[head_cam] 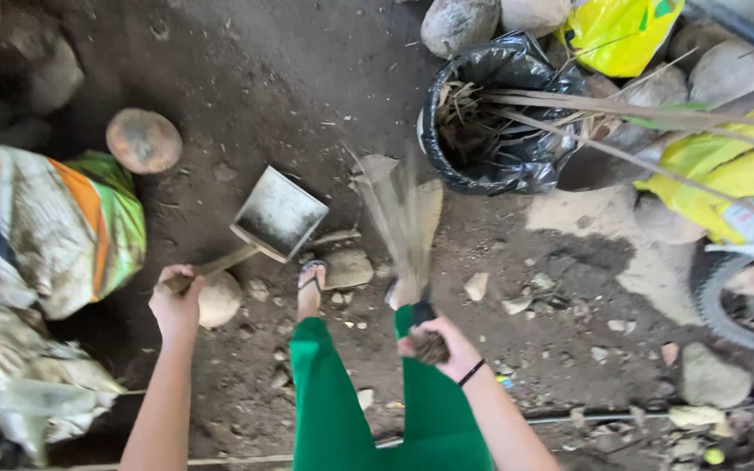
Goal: Sweep debris and leaves into a dustpan in an outdoor yard area.
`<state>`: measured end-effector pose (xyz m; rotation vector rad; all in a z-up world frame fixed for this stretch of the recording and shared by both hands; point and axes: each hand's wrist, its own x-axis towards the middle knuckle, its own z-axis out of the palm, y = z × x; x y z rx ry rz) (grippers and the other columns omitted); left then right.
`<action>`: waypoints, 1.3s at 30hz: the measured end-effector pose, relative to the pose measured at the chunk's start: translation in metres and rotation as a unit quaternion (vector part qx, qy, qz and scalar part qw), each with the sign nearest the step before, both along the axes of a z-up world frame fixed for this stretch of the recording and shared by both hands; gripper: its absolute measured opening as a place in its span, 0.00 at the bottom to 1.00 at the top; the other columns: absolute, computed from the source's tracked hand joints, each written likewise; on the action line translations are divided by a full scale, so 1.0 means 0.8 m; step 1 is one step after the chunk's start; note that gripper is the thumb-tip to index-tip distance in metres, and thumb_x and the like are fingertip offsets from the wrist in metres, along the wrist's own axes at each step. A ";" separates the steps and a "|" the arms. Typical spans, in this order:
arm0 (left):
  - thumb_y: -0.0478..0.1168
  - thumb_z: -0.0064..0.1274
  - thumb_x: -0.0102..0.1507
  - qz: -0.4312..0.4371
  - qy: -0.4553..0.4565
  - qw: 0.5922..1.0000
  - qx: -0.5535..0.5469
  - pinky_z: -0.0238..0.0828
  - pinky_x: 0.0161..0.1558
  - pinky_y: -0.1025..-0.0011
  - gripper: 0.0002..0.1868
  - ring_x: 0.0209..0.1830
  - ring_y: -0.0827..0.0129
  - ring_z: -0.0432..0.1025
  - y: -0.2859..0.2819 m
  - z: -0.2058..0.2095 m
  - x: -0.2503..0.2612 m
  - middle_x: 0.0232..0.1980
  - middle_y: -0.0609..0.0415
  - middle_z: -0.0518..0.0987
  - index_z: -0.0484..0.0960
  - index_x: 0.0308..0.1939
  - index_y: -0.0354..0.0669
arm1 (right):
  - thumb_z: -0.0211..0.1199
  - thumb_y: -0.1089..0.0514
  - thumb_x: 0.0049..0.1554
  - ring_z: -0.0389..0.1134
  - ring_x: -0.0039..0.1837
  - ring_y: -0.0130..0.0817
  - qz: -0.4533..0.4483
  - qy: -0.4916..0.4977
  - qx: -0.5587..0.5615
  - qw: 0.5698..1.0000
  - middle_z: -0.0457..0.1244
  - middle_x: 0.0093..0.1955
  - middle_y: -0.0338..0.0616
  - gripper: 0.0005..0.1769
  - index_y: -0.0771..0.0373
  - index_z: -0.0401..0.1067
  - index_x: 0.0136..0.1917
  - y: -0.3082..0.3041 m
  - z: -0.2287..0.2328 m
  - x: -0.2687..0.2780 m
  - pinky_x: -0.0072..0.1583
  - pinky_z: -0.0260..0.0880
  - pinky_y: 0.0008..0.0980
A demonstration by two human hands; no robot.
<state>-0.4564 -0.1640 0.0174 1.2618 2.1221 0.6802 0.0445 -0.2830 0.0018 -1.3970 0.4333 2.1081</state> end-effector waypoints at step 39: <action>0.35 0.59 0.63 -0.082 -0.049 0.991 -0.096 0.70 0.41 0.62 0.10 0.38 0.51 0.76 -0.006 -0.018 -0.072 0.39 0.49 0.80 0.73 0.44 0.47 | 0.69 0.56 0.44 0.68 0.39 0.26 0.491 -0.197 0.206 0.823 0.68 0.39 0.38 0.22 0.56 0.80 0.54 0.072 -0.047 -0.225 0.43 0.69 0.28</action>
